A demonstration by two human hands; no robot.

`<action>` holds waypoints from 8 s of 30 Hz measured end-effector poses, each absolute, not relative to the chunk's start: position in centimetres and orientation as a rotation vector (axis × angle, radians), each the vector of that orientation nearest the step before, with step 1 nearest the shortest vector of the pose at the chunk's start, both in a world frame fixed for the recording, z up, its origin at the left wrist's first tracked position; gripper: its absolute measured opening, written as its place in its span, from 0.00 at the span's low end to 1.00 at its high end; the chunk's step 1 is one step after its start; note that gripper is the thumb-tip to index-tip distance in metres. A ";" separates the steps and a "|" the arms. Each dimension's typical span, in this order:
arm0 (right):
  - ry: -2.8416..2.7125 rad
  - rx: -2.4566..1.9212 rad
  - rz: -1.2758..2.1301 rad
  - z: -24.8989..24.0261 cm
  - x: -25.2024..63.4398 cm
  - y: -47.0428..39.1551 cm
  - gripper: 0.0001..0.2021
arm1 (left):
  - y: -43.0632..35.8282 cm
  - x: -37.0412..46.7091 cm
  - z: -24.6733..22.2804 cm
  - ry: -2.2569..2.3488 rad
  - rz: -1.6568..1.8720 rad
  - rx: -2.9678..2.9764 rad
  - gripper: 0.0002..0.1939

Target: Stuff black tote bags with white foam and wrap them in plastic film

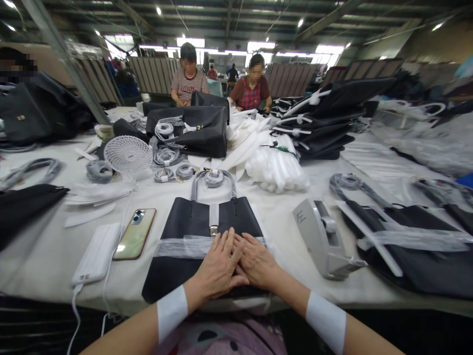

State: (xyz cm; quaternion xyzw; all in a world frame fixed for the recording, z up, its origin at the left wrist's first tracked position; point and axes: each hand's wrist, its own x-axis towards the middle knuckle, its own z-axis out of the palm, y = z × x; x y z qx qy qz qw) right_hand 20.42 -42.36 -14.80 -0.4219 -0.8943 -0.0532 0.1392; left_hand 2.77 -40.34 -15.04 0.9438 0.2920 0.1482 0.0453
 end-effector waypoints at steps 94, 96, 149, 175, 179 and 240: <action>-0.713 -1.959 0.538 -6.9 40.1 -50.6 0.20 | -42.4 5.7 -15.9 0.964 0.617 2.888 0.30; -0.693 -1.914 0.452 -6.4 40.0 -51.6 0.20 | -42.4 5.7 -15.8 0.970 0.610 2.880 0.31; -2.258 -2.197 0.625 -6.8 25.8 -38.7 0.14 | -42.5 6.9 -14.1 1.133 0.563 2.715 0.35; -1.168 -1.912 0.899 -15.2 26.9 -44.2 0.18 | -42.4 8.0 -15.1 1.182 0.504 2.711 0.37; -1.111 -1.965 0.717 -15.7 26.4 -43.9 0.17 | -42.6 8.0 -15.2 1.190 0.479 2.740 0.36; -1.463 -2.327 0.575 -12.6 22.2 -41.6 0.25 | -38.5 -11.6 -16.1 1.836 0.870 1.689 0.29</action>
